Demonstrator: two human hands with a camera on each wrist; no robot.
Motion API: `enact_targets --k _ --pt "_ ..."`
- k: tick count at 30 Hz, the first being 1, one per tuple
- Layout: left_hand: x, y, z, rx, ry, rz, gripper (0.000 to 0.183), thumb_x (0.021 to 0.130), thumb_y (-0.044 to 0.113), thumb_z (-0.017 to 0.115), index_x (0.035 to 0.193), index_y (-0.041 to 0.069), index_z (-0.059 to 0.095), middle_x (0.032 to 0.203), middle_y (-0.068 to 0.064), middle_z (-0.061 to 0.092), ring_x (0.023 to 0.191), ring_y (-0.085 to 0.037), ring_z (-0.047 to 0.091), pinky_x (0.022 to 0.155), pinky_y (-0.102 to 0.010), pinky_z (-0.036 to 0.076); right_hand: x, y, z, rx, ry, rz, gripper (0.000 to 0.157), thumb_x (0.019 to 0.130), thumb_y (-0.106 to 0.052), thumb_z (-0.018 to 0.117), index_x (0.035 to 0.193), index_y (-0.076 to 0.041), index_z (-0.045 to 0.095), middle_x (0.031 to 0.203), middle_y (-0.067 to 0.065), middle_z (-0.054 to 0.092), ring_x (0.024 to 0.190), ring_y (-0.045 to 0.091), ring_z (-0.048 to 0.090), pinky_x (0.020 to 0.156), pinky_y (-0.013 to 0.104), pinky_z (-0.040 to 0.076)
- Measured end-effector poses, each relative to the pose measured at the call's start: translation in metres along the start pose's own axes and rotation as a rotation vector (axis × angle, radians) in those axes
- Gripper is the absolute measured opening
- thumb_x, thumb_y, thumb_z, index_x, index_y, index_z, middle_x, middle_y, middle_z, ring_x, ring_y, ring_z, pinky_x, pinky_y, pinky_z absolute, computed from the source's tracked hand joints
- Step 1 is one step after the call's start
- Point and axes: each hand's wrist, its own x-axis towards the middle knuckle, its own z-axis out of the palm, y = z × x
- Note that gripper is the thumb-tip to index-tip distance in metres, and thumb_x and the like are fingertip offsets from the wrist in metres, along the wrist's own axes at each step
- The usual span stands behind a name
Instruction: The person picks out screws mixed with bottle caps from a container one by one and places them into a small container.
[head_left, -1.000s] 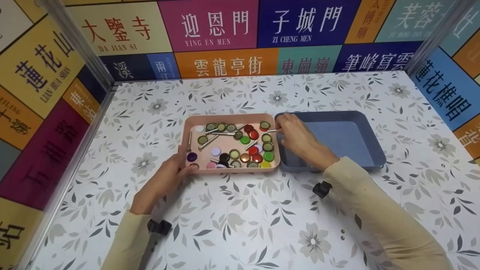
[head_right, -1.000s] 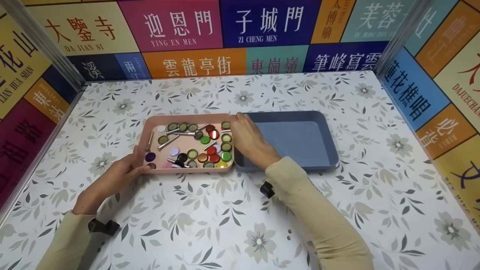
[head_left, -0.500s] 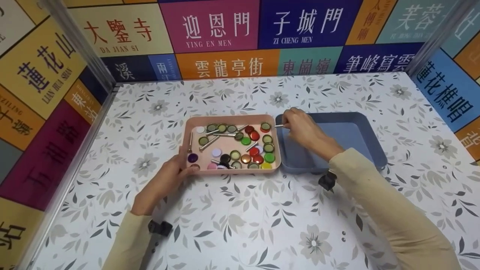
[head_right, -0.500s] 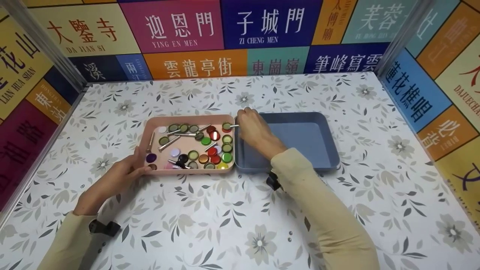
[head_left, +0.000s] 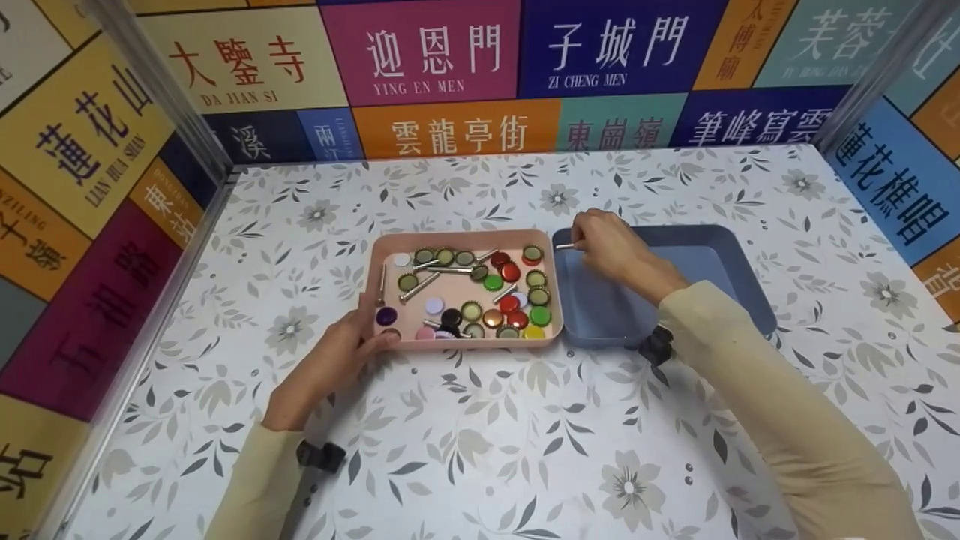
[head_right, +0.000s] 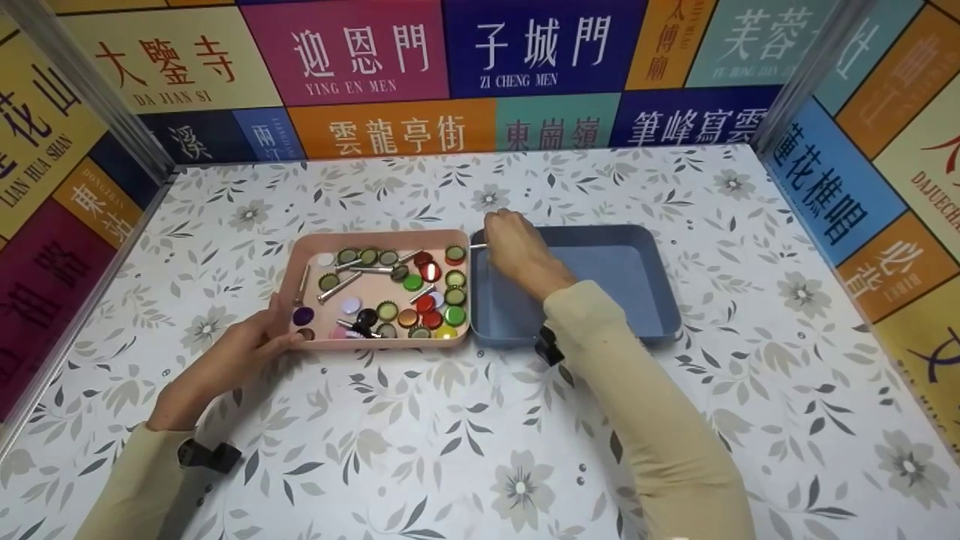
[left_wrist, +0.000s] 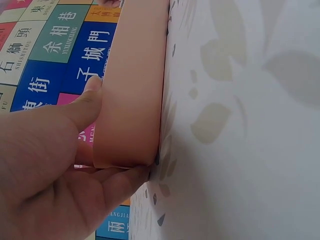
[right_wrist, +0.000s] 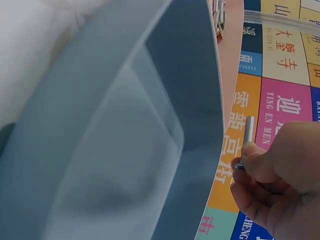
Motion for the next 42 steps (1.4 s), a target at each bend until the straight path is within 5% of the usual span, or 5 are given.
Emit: enact_targets --k 15,23,30,36,42 --pt "0.0 0.0 0.001 -0.041 -0.004 -0.01 0.083 0.1 0.027 0.062 0.162 0.012 0.009 0.096 -0.012 0.052 0.073 -0.017 0.053 0.066 -0.031 0.047 0.014 0.014 -0.002 -0.017 -0.061 0.034 0.013 0.083 0.008 0.053 0.092 0.006 0.063 0.095 0.023 0.065 0.088 0.037 0.06 0.082 0.05 0.051" --pt "0.002 0.001 0.001 -0.026 -0.002 0.001 0.068 0.099 0.028 0.062 0.153 0.001 0.031 0.107 -0.016 0.057 0.09 -0.023 0.057 0.079 -0.037 0.047 0.02 0.019 0.002 -0.021 -0.079 0.052 0.011 0.088 0.005 0.052 0.092 0.006 0.063 0.094 0.023 0.067 0.087 0.035 0.062 0.081 0.05 0.051" --pt "0.003 0.003 0.0 -0.032 -0.019 -0.024 0.068 0.1 0.029 0.061 0.155 0.004 0.028 0.108 -0.014 0.056 0.091 -0.024 0.055 0.079 -0.036 0.045 0.028 0.02 0.007 -0.027 -0.096 0.062 0.016 0.086 0.006 0.048 0.09 0.007 0.063 0.092 0.023 0.067 0.082 0.032 0.059 0.1 0.054 0.047" --pt "0.002 0.004 -0.001 -0.034 -0.024 -0.022 0.075 0.1 0.028 0.061 0.158 0.005 0.02 0.095 -0.011 0.053 0.075 -0.018 0.052 0.067 -0.031 0.045 0.034 0.019 0.007 -0.069 -0.116 0.072 0.017 0.084 0.006 0.047 0.072 -0.001 0.057 0.071 0.01 0.055 0.067 0.023 0.045 0.061 0.036 0.041" --pt "0.001 0.003 -0.001 -0.055 -0.022 -0.02 0.082 0.1 0.027 0.062 0.162 0.01 0.011 0.095 -0.012 0.055 0.071 -0.017 0.053 0.065 -0.031 0.047 0.036 0.016 0.007 -0.068 -0.113 0.067 0.029 0.08 0.007 0.046 0.058 -0.012 0.042 0.058 0.0 0.035 0.058 0.019 0.034 0.052 0.029 0.028"
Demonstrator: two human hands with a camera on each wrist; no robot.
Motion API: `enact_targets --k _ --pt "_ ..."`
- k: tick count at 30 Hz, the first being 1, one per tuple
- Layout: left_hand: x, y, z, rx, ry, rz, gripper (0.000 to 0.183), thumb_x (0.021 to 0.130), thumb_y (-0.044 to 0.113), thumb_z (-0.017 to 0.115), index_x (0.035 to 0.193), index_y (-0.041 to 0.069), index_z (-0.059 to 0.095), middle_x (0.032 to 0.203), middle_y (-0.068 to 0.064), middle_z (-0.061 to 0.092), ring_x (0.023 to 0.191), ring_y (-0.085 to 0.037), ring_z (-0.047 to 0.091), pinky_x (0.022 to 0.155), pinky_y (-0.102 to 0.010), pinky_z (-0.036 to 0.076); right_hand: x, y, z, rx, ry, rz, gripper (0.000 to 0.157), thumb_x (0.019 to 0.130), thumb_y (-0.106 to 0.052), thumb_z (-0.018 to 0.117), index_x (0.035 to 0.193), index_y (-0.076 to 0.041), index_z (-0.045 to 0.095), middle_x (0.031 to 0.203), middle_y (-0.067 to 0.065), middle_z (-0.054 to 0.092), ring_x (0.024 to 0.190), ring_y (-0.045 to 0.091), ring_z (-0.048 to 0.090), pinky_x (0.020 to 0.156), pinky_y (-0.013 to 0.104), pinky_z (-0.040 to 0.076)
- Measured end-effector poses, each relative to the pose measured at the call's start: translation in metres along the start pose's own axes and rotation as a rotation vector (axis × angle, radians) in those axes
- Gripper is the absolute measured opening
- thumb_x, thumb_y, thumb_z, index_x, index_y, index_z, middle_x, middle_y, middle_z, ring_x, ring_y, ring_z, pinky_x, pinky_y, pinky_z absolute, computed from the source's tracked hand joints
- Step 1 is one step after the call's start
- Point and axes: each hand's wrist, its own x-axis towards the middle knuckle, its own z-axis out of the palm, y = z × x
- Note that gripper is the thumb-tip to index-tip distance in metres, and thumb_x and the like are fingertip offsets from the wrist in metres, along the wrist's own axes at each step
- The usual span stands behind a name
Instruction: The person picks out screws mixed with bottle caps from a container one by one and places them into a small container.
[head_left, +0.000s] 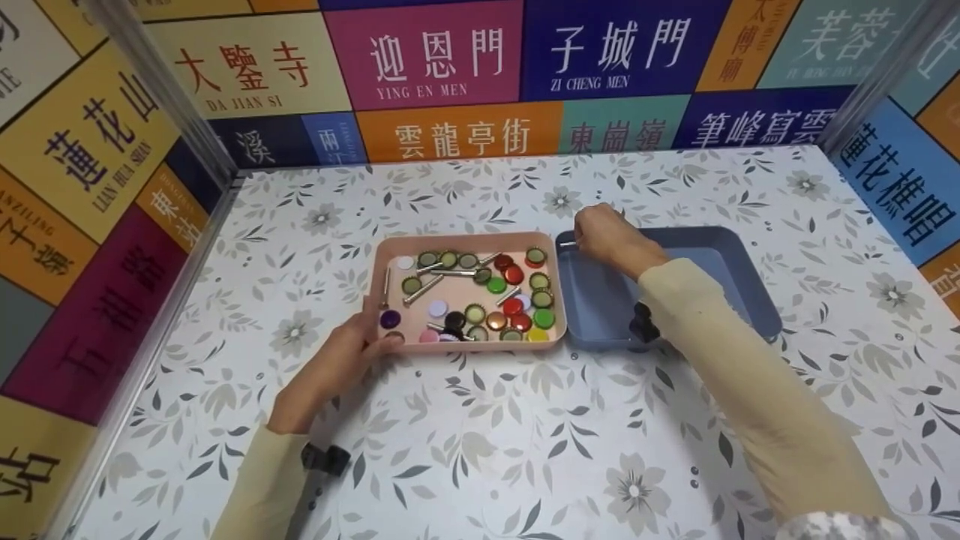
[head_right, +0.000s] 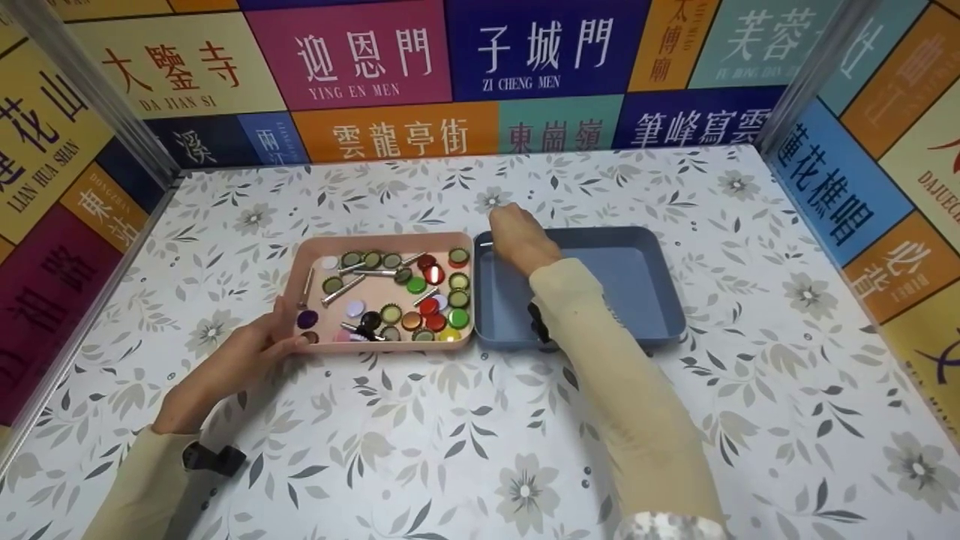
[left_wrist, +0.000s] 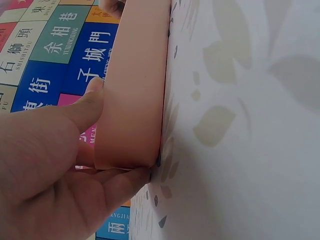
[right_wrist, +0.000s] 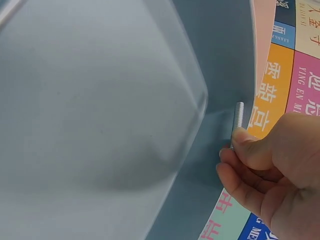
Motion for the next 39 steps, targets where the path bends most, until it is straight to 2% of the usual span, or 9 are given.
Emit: enact_targets --k 7,11,14,16,18,24,28,34,39 --pt "0.001 -0.002 0.001 -0.02 -0.004 0.001 0.081 0.1 0.028 0.061 0.162 0.014 0.011 0.114 -0.016 0.059 0.079 -0.017 0.055 0.071 -0.031 0.048 0.0 0.001 0.005 0.001 -0.006 0.007 0.03 0.08 0.007 0.049 0.057 -0.011 0.043 0.057 0.001 0.039 0.054 0.018 0.036 0.05 0.028 0.029" --pt "0.002 -0.001 0.001 -0.009 -0.001 -0.012 0.06 0.1 0.028 0.062 0.148 0.005 0.035 0.099 -0.012 0.057 0.073 -0.016 0.053 0.064 -0.029 0.047 -0.001 0.002 0.008 -0.021 -0.005 -0.005 0.027 0.083 0.007 0.049 0.06 -0.007 0.05 0.06 0.005 0.047 0.056 0.02 0.039 0.053 0.031 0.034" --pt "0.002 0.0 0.0 -0.006 -0.001 -0.032 0.053 0.099 0.029 0.062 0.141 0.004 0.04 0.09 -0.009 0.053 0.069 -0.016 0.051 0.059 -0.028 0.045 -0.002 0.001 0.009 -0.04 -0.006 -0.009 0.024 0.085 0.006 0.048 0.064 -0.002 0.056 0.064 0.008 0.053 0.059 0.021 0.041 0.056 0.034 0.037" --pt "0.001 0.0 0.0 0.005 -0.004 -0.031 0.065 0.1 0.03 0.061 0.152 0.006 0.03 0.093 -0.009 0.051 0.071 -0.016 0.051 0.061 -0.028 0.044 -0.002 0.001 0.01 -0.043 -0.015 -0.002 0.023 0.085 0.006 0.048 0.066 0.0 0.058 0.066 0.009 0.054 0.06 0.022 0.042 0.057 0.035 0.038" --pt "0.001 0.0 0.0 0.009 -0.004 -0.038 0.072 0.1 0.03 0.061 0.157 0.008 0.023 0.095 -0.01 0.051 0.072 -0.016 0.05 0.062 -0.029 0.044 -0.001 0.0 0.01 -0.042 -0.029 0.005 0.022 0.085 0.006 0.048 0.067 0.0 0.059 0.067 0.009 0.053 0.06 0.022 0.043 0.057 0.034 0.038" --pt "0.001 0.0 0.001 0.008 -0.006 -0.031 0.08 0.099 0.029 0.061 0.161 0.013 0.013 0.096 -0.01 0.05 0.073 -0.017 0.05 0.063 -0.03 0.044 -0.001 0.0 0.01 -0.033 -0.071 0.017 0.026 0.084 0.007 0.05 0.062 -0.007 0.052 0.063 0.006 0.047 0.057 0.02 0.041 0.052 0.029 0.033" --pt "0.002 0.0 0.001 -0.001 -0.003 -0.029 0.079 0.099 0.029 0.062 0.16 0.013 0.015 0.098 -0.011 0.051 0.074 -0.017 0.05 0.065 -0.031 0.044 -0.002 0.0 0.011 -0.04 -0.065 0.007 0.027 0.083 0.007 0.052 0.061 -0.008 0.052 0.062 0.005 0.048 0.057 0.02 0.042 0.052 0.029 0.033" --pt "0.003 -0.002 0.001 -0.012 -0.001 -0.037 0.071 0.099 0.03 0.062 0.157 0.007 0.027 0.096 -0.011 0.053 0.074 -0.017 0.051 0.064 -0.03 0.044 -0.003 0.0 0.011 -0.04 -0.071 0.013 0.019 0.085 0.005 0.055 0.069 -0.001 0.063 0.066 0.008 0.054 0.059 0.022 0.047 0.055 0.031 0.037" --pt "0.002 -0.001 0.001 -0.007 -0.003 -0.035 0.067 0.1 0.029 0.062 0.154 0.005 0.03 0.097 -0.011 0.053 0.076 -0.018 0.052 0.064 -0.029 0.045 -0.002 0.0 0.01 -0.053 -0.076 0.006 0.022 0.085 0.007 0.054 0.066 -0.003 0.06 0.064 0.007 0.052 0.057 0.021 0.045 0.053 0.03 0.036"
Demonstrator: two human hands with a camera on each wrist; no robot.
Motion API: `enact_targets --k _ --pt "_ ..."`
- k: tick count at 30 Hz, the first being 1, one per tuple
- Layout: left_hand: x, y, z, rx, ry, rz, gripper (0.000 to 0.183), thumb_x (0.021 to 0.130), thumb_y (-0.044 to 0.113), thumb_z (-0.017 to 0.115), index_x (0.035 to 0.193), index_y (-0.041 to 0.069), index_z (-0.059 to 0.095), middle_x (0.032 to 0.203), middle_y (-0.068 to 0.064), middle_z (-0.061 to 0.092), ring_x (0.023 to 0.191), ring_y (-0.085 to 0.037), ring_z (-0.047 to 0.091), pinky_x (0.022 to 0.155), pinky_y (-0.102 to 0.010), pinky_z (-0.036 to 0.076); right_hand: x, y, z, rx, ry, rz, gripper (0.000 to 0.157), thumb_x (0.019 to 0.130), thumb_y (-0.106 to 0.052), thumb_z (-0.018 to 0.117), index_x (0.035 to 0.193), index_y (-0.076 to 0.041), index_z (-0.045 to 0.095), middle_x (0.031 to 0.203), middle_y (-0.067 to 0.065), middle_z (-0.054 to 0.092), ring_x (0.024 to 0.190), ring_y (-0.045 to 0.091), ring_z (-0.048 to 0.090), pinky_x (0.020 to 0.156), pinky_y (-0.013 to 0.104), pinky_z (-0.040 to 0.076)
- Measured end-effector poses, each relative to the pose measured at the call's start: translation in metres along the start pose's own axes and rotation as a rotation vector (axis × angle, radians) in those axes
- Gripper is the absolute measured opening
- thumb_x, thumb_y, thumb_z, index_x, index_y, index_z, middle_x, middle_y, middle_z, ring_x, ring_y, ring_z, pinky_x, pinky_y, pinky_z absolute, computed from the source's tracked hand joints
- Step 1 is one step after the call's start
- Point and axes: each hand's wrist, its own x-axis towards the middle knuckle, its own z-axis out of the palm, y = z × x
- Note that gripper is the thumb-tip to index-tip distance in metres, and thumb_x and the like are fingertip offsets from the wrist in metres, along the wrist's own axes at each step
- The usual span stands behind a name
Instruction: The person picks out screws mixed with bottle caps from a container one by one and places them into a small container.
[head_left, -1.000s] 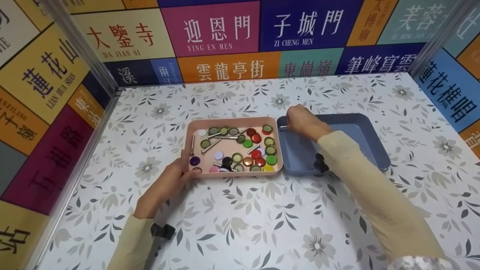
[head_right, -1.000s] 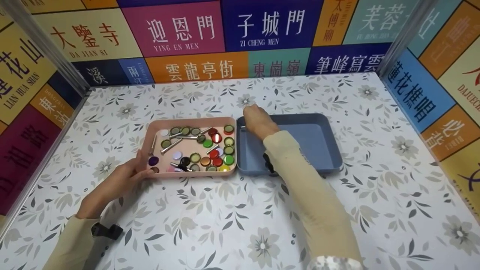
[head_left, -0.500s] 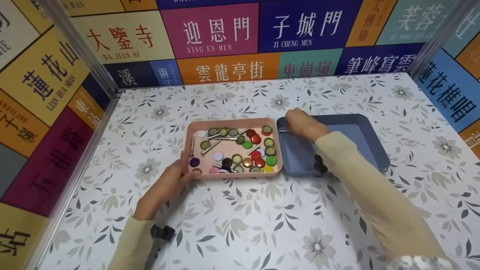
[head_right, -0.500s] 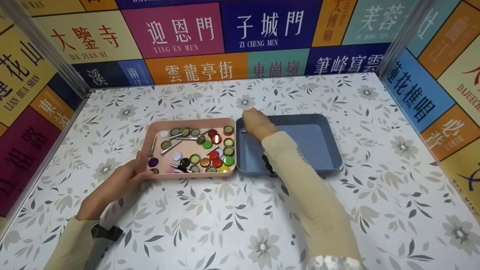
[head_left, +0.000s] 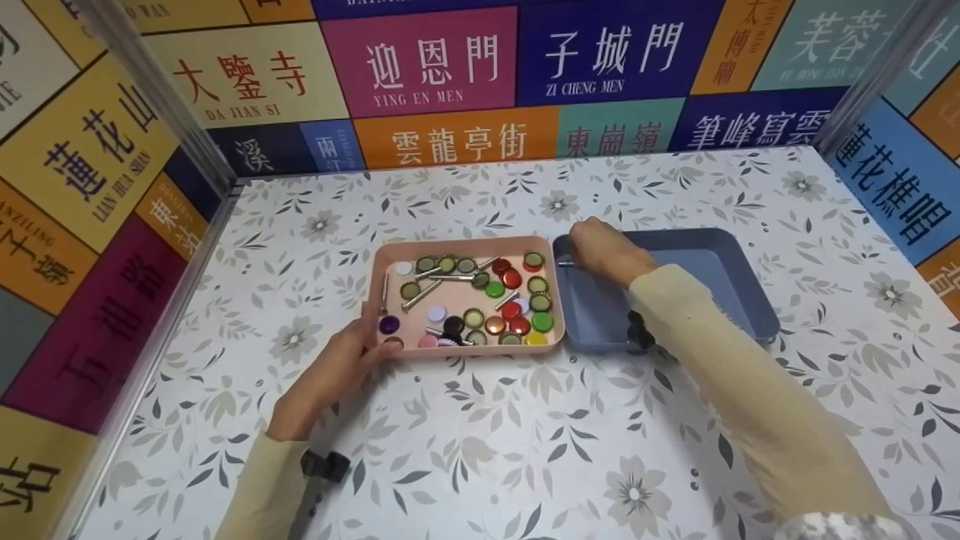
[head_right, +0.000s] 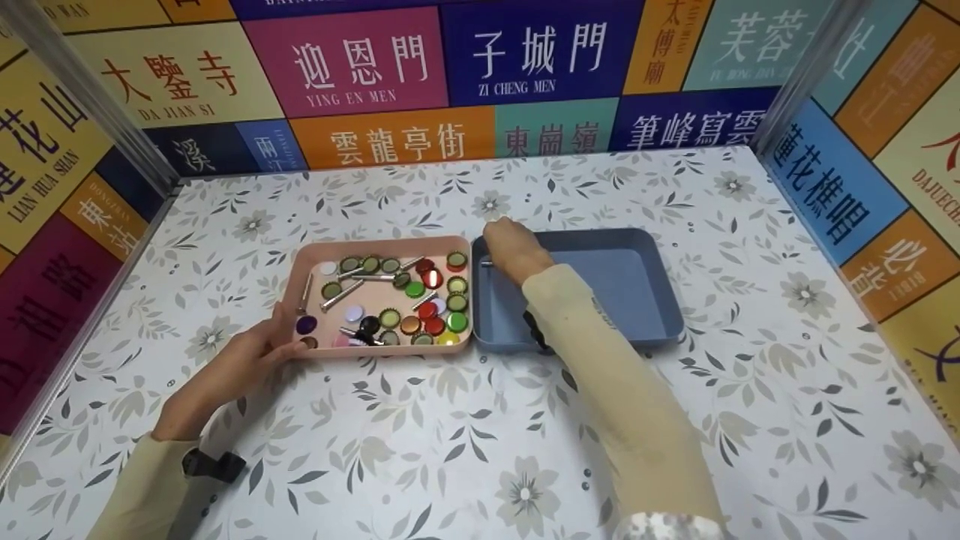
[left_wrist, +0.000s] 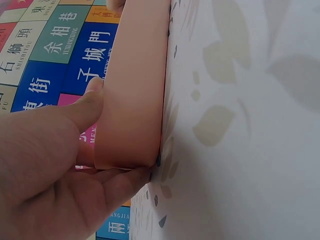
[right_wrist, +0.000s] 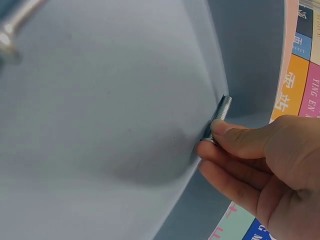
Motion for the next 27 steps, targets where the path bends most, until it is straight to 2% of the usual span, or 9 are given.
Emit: enact_targets --k 2,5,9,13,17,21,27 --pt "0.0 0.0 0.0 0.004 0.001 0.006 0.069 0.1 0.03 0.061 0.156 0.006 0.028 0.105 -0.013 0.054 0.08 -0.019 0.053 0.068 -0.03 0.045 0.0 0.0 -0.001 -0.009 -0.006 0.002 0.024 0.084 0.008 0.054 0.064 -0.005 0.057 0.063 0.006 0.051 0.057 0.02 0.043 0.053 0.03 0.035" --pt "0.0 0.001 0.0 0.004 0.004 0.011 0.067 0.1 0.03 0.06 0.154 0.004 0.03 0.107 -0.014 0.055 0.082 -0.019 0.053 0.069 -0.03 0.044 -0.001 -0.002 -0.004 -0.021 -0.016 0.005 0.026 0.085 0.007 0.053 0.063 -0.007 0.054 0.062 0.005 0.05 0.057 0.019 0.042 0.054 0.03 0.035" --pt "-0.001 0.0 0.0 -0.003 0.001 0.013 0.071 0.1 0.029 0.06 0.157 0.006 0.025 0.096 -0.012 0.054 0.073 -0.017 0.052 0.062 -0.028 0.045 -0.003 -0.003 -0.007 -0.007 -0.03 0.022 0.026 0.084 0.007 0.053 0.063 -0.008 0.054 0.063 0.004 0.048 0.057 0.02 0.043 0.053 0.03 0.034" --pt "-0.001 -0.001 0.0 0.008 -0.006 0.01 0.076 0.1 0.032 0.06 0.16 0.01 0.019 0.095 -0.01 0.052 0.071 -0.016 0.051 0.06 -0.028 0.044 -0.003 -0.004 -0.01 0.0 -0.028 0.014 0.024 0.083 0.008 0.055 0.064 -0.006 0.058 0.062 0.003 0.05 0.057 0.019 0.044 0.052 0.029 0.035" --pt "-0.001 -0.002 -0.001 0.008 -0.004 0.008 0.076 0.099 0.034 0.061 0.159 0.01 0.021 0.097 -0.011 0.053 0.073 -0.017 0.051 0.062 -0.029 0.045 -0.003 -0.005 -0.013 0.003 0.009 -0.014 0.021 0.083 0.007 0.058 0.066 -0.004 0.063 0.063 0.003 0.053 0.059 0.019 0.046 0.053 0.028 0.036" --pt "-0.001 -0.002 -0.001 -0.003 0.0 0.012 0.076 0.099 0.033 0.062 0.159 0.012 0.021 0.098 -0.012 0.055 0.075 -0.017 0.052 0.065 -0.03 0.046 -0.004 -0.008 -0.015 0.019 0.028 -0.02 0.021 0.085 0.006 0.057 0.067 -0.004 0.063 0.065 0.004 0.054 0.06 0.02 0.047 0.055 0.03 0.037" --pt "-0.002 -0.001 0.0 -0.007 0.001 0.023 0.081 0.099 0.032 0.062 0.161 0.016 0.013 0.1 -0.013 0.056 0.074 -0.017 0.053 0.066 -0.031 0.047 -0.004 -0.016 -0.018 0.001 0.03 -0.035 0.014 0.089 0.0 0.06 0.08 -0.001 0.07 0.079 0.012 0.066 0.069 0.022 0.054 0.061 0.035 0.044"
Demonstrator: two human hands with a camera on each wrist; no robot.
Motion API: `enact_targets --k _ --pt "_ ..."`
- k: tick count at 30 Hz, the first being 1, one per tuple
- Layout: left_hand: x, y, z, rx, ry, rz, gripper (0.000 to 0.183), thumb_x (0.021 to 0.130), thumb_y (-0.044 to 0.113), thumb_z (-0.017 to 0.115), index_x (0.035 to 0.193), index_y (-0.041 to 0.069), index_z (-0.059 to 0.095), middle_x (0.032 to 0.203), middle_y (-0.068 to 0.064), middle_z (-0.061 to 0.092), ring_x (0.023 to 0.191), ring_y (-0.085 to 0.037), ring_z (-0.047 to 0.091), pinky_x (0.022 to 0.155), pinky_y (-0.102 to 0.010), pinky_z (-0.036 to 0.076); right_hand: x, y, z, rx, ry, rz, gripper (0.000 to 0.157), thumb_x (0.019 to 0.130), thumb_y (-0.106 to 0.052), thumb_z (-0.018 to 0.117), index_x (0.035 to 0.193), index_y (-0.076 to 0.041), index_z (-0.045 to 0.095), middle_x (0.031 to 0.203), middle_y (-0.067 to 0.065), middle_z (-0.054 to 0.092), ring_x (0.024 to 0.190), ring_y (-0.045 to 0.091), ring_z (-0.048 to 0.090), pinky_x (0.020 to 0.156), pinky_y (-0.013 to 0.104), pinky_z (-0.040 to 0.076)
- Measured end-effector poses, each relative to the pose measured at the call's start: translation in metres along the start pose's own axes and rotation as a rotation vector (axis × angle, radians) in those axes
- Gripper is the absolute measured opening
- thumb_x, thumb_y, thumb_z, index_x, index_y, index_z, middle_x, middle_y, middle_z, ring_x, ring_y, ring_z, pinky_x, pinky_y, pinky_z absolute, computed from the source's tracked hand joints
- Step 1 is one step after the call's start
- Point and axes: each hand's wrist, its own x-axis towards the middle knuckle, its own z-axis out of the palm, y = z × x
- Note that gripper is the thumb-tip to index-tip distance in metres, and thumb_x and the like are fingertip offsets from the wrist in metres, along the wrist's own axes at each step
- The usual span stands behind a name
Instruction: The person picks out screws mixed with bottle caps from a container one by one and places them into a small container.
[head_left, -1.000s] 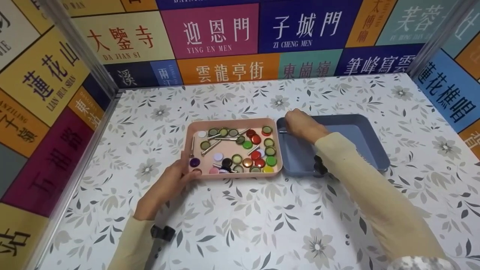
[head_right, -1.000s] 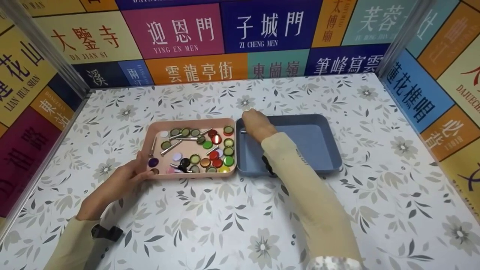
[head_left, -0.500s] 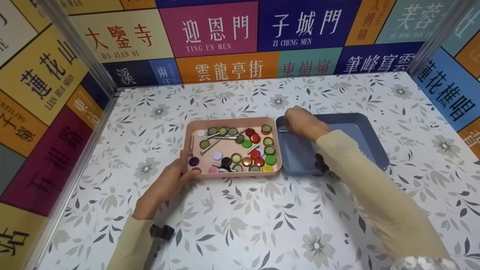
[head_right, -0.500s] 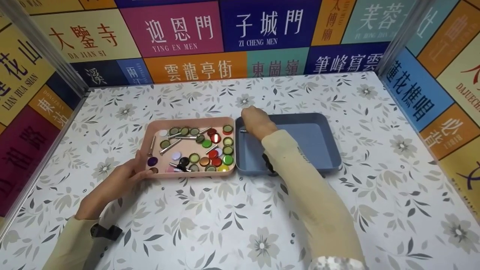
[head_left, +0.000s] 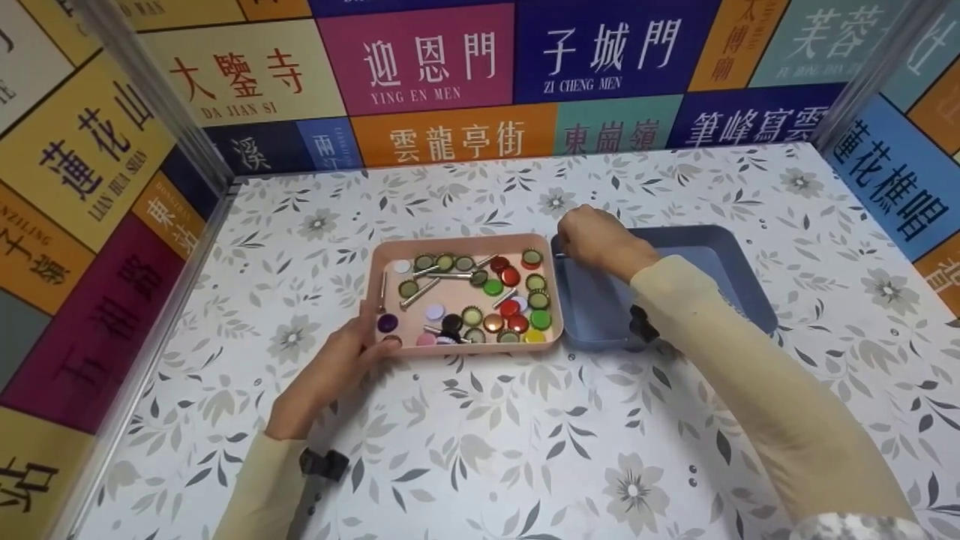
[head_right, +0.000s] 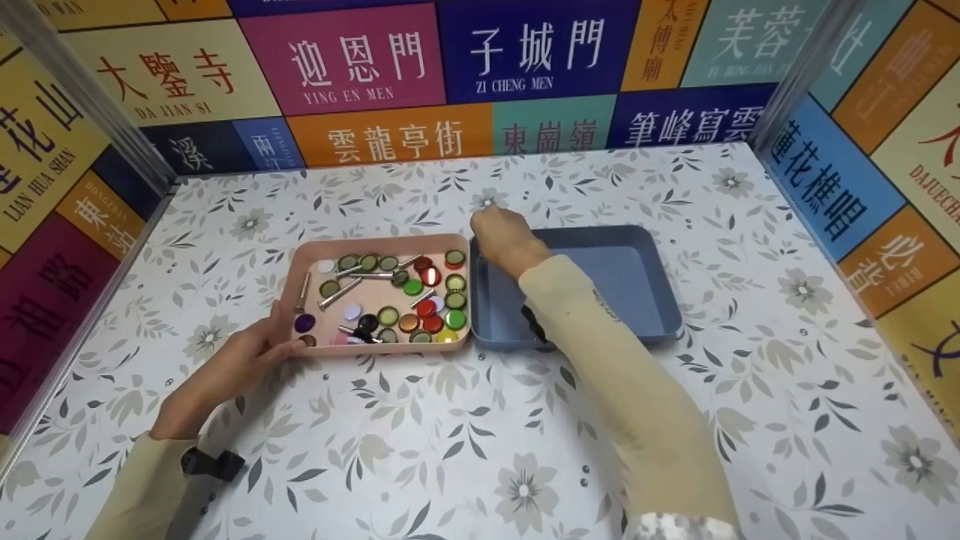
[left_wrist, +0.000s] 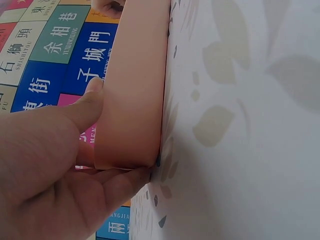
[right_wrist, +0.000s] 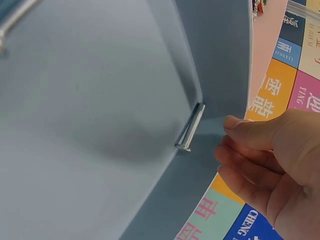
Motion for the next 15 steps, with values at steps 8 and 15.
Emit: enact_targets --k 8,15 --pt "0.0 -0.001 0.0 0.032 0.006 0.035 0.075 0.1 0.029 0.061 0.16 0.015 0.018 0.104 -0.013 0.054 0.082 -0.019 0.053 0.072 -0.032 0.045 -0.004 -0.008 -0.001 -0.057 0.073 -0.116 0.011 0.09 0.001 0.065 0.093 0.002 0.075 0.095 0.018 0.072 0.09 0.032 0.068 0.078 0.045 0.056" --pt "0.0 0.001 0.0 0.029 -0.002 0.006 0.08 0.101 0.03 0.06 0.162 0.018 0.01 0.114 -0.016 0.055 0.089 -0.023 0.055 0.077 -0.034 0.045 -0.004 -0.019 -0.004 -0.088 0.05 -0.138 0.015 0.089 0.001 0.065 0.101 0.002 0.074 0.1 0.019 0.07 0.092 0.033 0.067 0.079 0.044 0.057"
